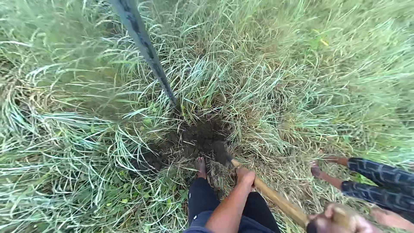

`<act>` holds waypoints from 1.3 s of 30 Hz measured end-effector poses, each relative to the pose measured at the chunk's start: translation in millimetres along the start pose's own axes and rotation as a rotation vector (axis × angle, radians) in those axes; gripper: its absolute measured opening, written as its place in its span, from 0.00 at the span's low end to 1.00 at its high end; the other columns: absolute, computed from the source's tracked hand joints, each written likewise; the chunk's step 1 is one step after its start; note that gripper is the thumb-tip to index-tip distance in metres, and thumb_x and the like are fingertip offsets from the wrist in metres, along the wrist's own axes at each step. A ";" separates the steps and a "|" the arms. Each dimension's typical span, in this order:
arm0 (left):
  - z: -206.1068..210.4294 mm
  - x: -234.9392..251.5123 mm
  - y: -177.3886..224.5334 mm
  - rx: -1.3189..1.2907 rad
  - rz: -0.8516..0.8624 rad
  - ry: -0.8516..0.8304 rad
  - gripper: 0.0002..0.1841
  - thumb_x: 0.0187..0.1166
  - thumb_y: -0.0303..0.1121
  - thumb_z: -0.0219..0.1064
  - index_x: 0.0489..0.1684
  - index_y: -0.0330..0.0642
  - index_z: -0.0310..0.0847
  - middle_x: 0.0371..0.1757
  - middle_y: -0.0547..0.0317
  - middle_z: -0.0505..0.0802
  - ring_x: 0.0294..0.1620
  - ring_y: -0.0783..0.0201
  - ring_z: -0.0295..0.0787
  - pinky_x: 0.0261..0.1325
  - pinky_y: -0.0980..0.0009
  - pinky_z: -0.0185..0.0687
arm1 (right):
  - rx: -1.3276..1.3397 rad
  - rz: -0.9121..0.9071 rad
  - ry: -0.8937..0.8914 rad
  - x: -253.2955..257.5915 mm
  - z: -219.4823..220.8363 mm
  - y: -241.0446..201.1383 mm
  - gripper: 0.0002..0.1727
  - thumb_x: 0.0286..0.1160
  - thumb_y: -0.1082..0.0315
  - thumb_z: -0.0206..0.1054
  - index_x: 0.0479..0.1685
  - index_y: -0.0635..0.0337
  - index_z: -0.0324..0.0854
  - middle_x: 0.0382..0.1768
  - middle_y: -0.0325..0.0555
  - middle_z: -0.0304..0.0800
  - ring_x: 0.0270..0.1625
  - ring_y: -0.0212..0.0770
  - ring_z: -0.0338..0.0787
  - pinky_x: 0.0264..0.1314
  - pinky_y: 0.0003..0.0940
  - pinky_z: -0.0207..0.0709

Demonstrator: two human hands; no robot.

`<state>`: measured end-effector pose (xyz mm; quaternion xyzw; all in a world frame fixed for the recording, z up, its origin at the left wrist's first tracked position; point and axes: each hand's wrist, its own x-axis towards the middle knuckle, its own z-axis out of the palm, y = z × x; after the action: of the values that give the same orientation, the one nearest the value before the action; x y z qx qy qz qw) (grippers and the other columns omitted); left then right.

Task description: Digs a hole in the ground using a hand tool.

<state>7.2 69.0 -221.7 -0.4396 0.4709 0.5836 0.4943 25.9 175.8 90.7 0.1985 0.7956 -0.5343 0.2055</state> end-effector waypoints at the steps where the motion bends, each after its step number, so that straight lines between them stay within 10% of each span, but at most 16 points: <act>1: 5.7 -3.7 5.9 -0.013 0.006 -0.020 0.42 0.73 0.44 0.74 0.87 0.42 0.57 0.62 0.31 0.86 0.49 0.42 0.92 0.45 0.45 0.92 | 0.141 0.031 0.106 4.7 -0.8 -4.5 0.12 0.65 0.75 0.74 0.44 0.55 0.79 0.29 0.39 0.92 0.30 0.40 0.92 0.41 0.44 0.91; 4: 20.7 -21.6 30.4 -0.090 0.002 -0.078 0.46 0.75 0.44 0.74 0.92 0.47 0.48 0.57 0.32 0.87 0.39 0.45 0.92 0.35 0.51 0.90 | 0.441 0.128 0.304 19.5 -11.0 -21.1 0.03 0.82 0.69 0.61 0.42 0.49 0.77 0.20 0.34 0.86 0.26 0.38 0.90 0.44 0.46 0.91; 7: 24.0 -34.0 45.9 -0.044 -0.030 -0.096 0.45 0.77 0.45 0.70 0.93 0.52 0.44 0.49 0.37 0.87 0.29 0.52 0.88 0.29 0.56 0.87 | 0.667 0.207 0.404 31.9 -17.1 -32.8 0.17 0.92 0.58 0.53 0.31 0.47 0.80 0.19 0.35 0.85 0.28 0.36 0.90 0.45 0.43 0.90; 15: 9.4 6.3 32.2 0.054 -0.136 -0.094 0.35 0.86 0.57 0.57 0.89 0.53 0.54 0.44 0.38 0.85 0.26 0.50 0.84 0.28 0.53 0.84 | 0.819 0.301 0.639 81.8 24.9 7.9 0.24 0.91 0.43 0.51 0.30 0.47 0.77 0.18 0.34 0.81 0.22 0.35 0.85 0.31 0.37 0.88; 19: -11.4 -40.4 62.8 0.423 0.101 -0.148 0.33 0.91 0.55 0.51 0.86 0.40 0.65 0.75 0.32 0.82 0.72 0.38 0.83 0.70 0.35 0.79 | 0.871 0.273 0.655 90.8 30.8 -3.0 0.20 0.90 0.42 0.53 0.40 0.46 0.76 0.22 0.34 0.82 0.25 0.38 0.88 0.36 0.43 0.90; 22: -42.1 -128.9 116.2 0.524 0.485 -0.224 0.34 0.90 0.50 0.56 0.90 0.36 0.62 0.84 0.36 0.76 0.86 0.42 0.71 0.86 0.40 0.65 | 0.909 0.282 0.511 107.3 34.5 -19.4 0.21 0.91 0.43 0.50 0.52 0.50 0.77 0.30 0.38 0.90 0.34 0.41 0.93 0.43 0.45 0.91; 26: -48.3 -254.4 192.3 1.025 0.728 -0.280 0.43 0.81 0.54 0.63 0.96 0.47 0.52 0.78 0.53 0.84 0.74 0.58 0.84 0.78 0.51 0.79 | 0.874 0.220 0.181 138.4 41.1 -23.5 0.26 0.92 0.47 0.50 0.73 0.58 0.72 0.54 0.50 0.93 0.53 0.45 0.94 0.56 0.45 0.88; 29: -9.6 -286.1 203.7 1.484 0.686 0.017 0.43 0.70 0.50 0.74 0.89 0.46 0.63 0.60 0.49 0.93 0.60 0.48 0.91 0.62 0.38 0.85 | 0.740 0.169 0.040 158.6 49.1 -28.2 0.32 0.82 0.36 0.60 0.76 0.48 0.73 0.52 0.46 0.92 0.52 0.43 0.92 0.55 0.46 0.87; 33: 1.7 -254.3 203.2 1.502 0.793 0.529 0.28 0.64 0.48 0.81 0.61 0.47 0.82 0.43 0.45 0.93 0.46 0.39 0.93 0.46 0.29 0.86 | 0.670 0.173 -0.121 187.1 42.8 -36.4 0.43 0.61 0.22 0.69 0.71 0.39 0.80 0.53 0.48 0.90 0.50 0.47 0.90 0.47 0.52 0.85; 39: -8.5 -243.3 223.1 1.342 0.812 0.568 0.24 0.60 0.47 0.86 0.49 0.45 0.87 0.38 0.48 0.93 0.40 0.45 0.92 0.45 0.31 0.85 | 0.611 0.219 -0.217 216.3 38.5 -58.3 0.40 0.63 0.31 0.75 0.58 0.61 0.86 0.54 0.58 0.90 0.59 0.53 0.89 0.62 0.60 0.81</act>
<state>-183.1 6.0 40.6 0.0219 0.9474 0.1786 0.2648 -181.9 140.3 5.7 0.2770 0.5463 -0.7406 0.2763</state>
